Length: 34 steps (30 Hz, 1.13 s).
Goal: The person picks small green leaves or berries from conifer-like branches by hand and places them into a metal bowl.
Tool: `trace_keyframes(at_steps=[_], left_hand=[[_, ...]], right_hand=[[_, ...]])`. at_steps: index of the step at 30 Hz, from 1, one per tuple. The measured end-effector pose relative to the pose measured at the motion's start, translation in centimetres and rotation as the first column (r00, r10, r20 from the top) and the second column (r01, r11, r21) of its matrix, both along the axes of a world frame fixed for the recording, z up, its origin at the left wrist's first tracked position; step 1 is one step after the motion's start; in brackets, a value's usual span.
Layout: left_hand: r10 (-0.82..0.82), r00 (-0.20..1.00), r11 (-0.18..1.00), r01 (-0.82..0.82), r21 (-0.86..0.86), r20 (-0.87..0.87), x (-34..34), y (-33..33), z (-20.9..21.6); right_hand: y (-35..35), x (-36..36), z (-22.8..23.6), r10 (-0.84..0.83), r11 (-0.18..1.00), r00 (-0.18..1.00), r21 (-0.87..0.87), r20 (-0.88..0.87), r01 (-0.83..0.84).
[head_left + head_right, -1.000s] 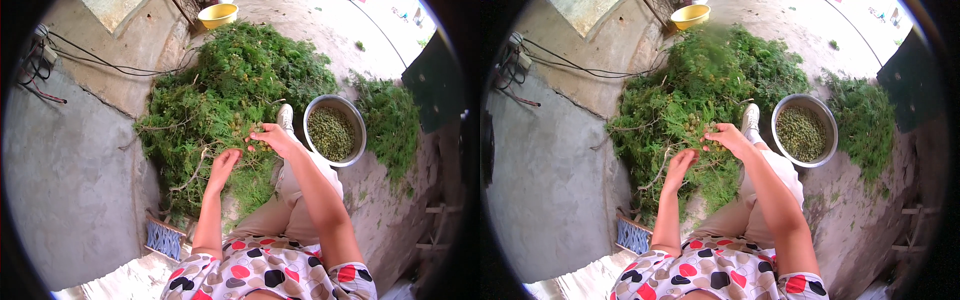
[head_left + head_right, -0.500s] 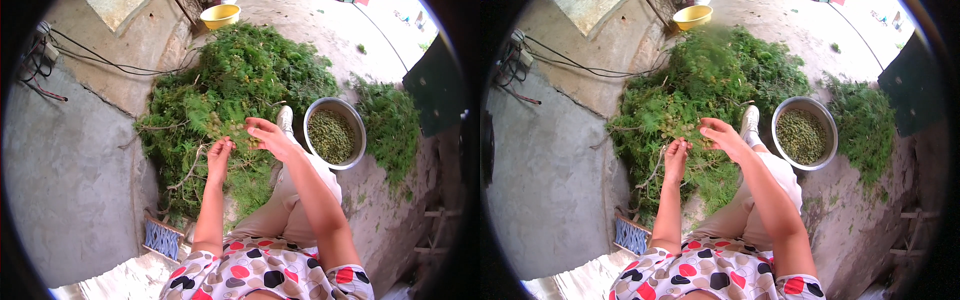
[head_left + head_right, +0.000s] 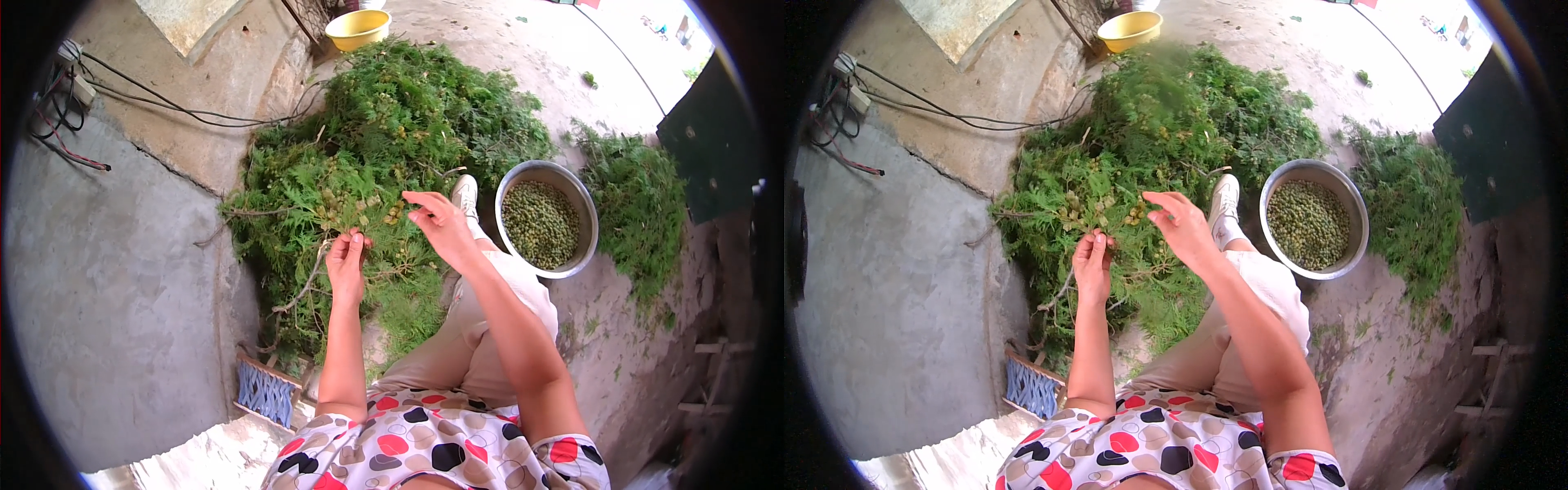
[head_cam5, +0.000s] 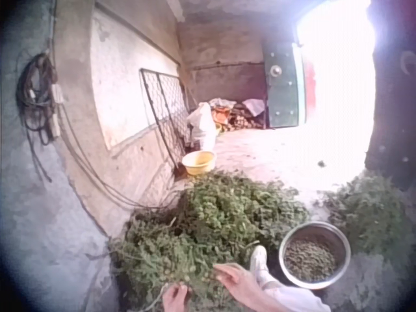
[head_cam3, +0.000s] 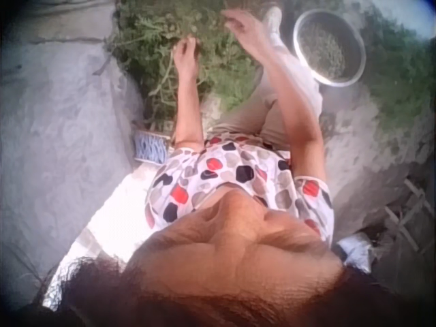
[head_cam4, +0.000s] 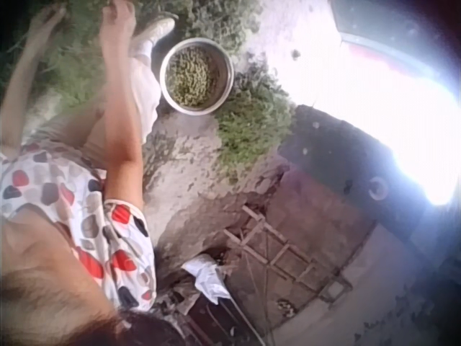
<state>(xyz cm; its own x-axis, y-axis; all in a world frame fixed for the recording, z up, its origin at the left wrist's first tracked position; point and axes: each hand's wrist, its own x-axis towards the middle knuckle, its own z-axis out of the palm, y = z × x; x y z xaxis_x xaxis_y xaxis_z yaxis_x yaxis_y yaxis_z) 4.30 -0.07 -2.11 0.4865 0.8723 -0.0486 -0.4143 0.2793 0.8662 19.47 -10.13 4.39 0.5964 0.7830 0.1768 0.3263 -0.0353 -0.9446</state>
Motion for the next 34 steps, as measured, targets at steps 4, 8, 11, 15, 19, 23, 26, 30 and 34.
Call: trace_keyframes(at_steps=[4,8,11,15,19,23,26,30,34], left_hand=[[-0.047,0.999,0.999,0.047,-0.015,0.005,0.0,-0.7,1.0],[-0.168,0.978,0.986,0.169,-0.004,-0.127,-0.4,-0.1,1.1],[-0.279,0.938,0.958,0.288,0.013,-0.208,-0.4,0.6,1.5],[-0.38,0.831,0.903,0.429,0.032,-0.406,-0.4,1.4,2.4],[-0.395,0.761,0.875,0.483,0.043,-0.515,0.3,1.1,3.9],[-0.377,0.844,0.914,0.405,-0.007,-0.382,1.2,0.2,2.3],[-0.336,0.895,0.942,0.327,-0.082,-0.293,1.9,-0.6,2.1],[-0.298,0.919,0.954,0.282,-0.1,-0.256,3.0,-1.0,0.9],[-0.278,0.941,0.96,0.271,-0.064,-0.194,4.1,-1.0,1.0]], right_hand=[[-0.2,-0.2,-0.3,0.053,0.998,0.995,-0.024,0.084,-0.051],[-0.4,-0.8,0.1,0.024,1.0,0.993,0.009,0.116,-0.025],[-0.9,-0.6,-0.2,-0.015,1.0,0.975,0.011,0.22,0.012],[-1.2,-0.7,-0.9,-0.078,0.997,0.855,0.03,0.513,0.073],[-1.4,-0.3,-1.5,-0.097,0.99,0.776,-0.021,0.623,0.14],[-0.2,-0.1,-2.4,-0.176,0.983,0.919,0.012,0.353,0.184],[0.7,-0.3,-3.0,-0.186,0.982,0.904,0.037,0.385,0.186],[1.3,-0.2,-2.8,-0.248,0.948,0.862,-0.07,0.441,0.309],[2.0,0.6,-3.2,-0.269,0.942,0.885,-0.087,0.379,0.323]])
